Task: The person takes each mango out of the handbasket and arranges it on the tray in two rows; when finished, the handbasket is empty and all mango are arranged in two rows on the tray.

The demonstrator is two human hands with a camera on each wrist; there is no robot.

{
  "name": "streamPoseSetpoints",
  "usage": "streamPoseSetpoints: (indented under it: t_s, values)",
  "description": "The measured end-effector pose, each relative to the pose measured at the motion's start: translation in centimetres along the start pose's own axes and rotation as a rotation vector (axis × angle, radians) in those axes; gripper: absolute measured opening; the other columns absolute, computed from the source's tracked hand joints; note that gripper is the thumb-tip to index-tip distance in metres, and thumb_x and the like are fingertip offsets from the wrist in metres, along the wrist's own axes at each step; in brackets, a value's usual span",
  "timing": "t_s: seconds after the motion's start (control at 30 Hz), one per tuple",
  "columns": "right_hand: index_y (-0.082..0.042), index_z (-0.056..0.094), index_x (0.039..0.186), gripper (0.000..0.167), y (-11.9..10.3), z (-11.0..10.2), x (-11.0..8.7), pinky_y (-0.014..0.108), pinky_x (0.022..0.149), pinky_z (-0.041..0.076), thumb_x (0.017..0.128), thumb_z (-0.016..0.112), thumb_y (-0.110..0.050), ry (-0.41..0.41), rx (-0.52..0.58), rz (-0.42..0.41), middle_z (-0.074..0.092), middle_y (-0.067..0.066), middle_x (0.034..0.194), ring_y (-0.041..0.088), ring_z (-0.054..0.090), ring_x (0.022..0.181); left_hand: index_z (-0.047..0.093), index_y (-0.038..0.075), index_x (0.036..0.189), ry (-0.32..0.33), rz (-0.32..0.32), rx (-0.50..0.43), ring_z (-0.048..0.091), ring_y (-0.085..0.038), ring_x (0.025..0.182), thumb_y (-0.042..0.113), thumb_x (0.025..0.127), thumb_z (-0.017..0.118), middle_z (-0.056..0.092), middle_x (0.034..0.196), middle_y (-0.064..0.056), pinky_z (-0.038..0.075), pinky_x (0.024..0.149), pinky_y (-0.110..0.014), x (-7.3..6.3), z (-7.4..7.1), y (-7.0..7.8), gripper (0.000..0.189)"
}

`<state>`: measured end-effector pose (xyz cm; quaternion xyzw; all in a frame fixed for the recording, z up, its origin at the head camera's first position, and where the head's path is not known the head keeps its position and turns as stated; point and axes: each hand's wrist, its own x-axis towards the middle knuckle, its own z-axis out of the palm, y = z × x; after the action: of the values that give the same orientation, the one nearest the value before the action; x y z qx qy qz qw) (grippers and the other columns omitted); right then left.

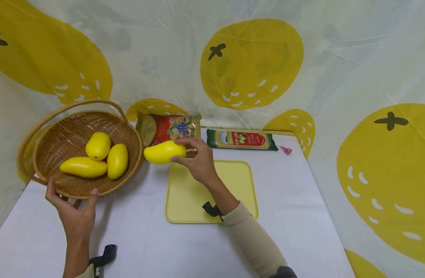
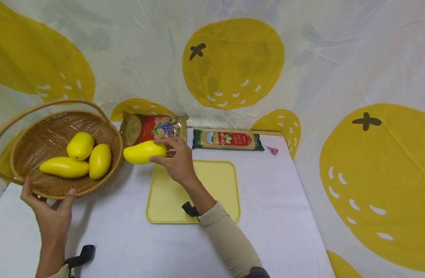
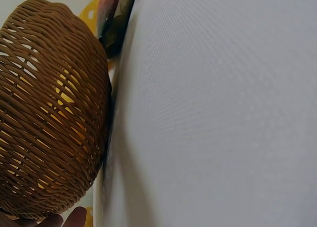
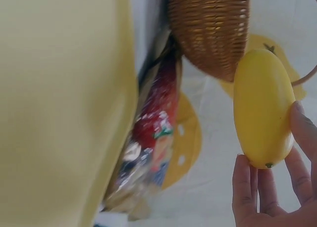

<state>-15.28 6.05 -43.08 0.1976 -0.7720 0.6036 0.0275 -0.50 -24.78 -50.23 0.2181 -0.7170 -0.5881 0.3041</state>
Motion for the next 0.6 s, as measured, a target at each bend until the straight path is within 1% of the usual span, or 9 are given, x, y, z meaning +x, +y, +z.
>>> streamPoseSetpoints:
  t_s: [0.17,0.3,0.47,0.6]
  values:
    - [-0.017,0.078,0.126,0.044,1.5,-1.6,-0.5,0.031,0.094,0.063,0.084,0.091,-0.020,0.025,-0.058,0.056,0.067,0.005,0.123,0.023,0.069,0.110,0.013,0.030,0.168,0.000,-0.001,0.004,0.037,-0.027,0.149,0.001,0.089,0.077,0.022,0.173,-0.001,0.034,0.127,-0.050,0.1,0.0,0.1,0.106]
    - [-0.017,0.078,0.126,0.043,2.6,-2.7,-1.2,0.037,0.096,0.063,0.085,0.091,-0.022,0.039,-0.109,0.115,0.069,0.004,0.124,0.023,0.069,0.112,0.012,0.031,0.168,-0.003,-0.010,0.006,0.036,-0.027,0.150,0.001,0.089,0.077,0.021,0.173,-0.001,0.033,0.127,-0.050,0.2,0.0,0.1,0.106]
    - [-0.017,0.078,0.125,0.042,3.6,-3.8,-1.9,0.040,0.095,0.064,0.085,0.091,-0.022,0.052,-0.143,0.195,0.070,0.006,0.124,0.030,0.069,0.115,0.012,0.031,0.168,-0.004,-0.009,0.006,0.036,-0.027,0.150,0.001,0.089,0.077,0.021,0.173,-0.001,0.034,0.127,-0.051,0.2,0.0,-0.1,0.106]
    - [-0.019,0.078,0.124,0.041,4.5,-4.3,-2.4,0.041,0.095,0.063,0.085,0.091,-0.023,0.052,-0.191,0.268,0.070,0.006,0.128,0.031,0.069,0.115,0.013,0.030,0.168,-0.006,-0.005,0.004,0.036,-0.028,0.150,0.001,0.089,0.077,0.021,0.173,-0.002,0.035,0.127,-0.050,0.1,-0.1,-0.1,0.106]
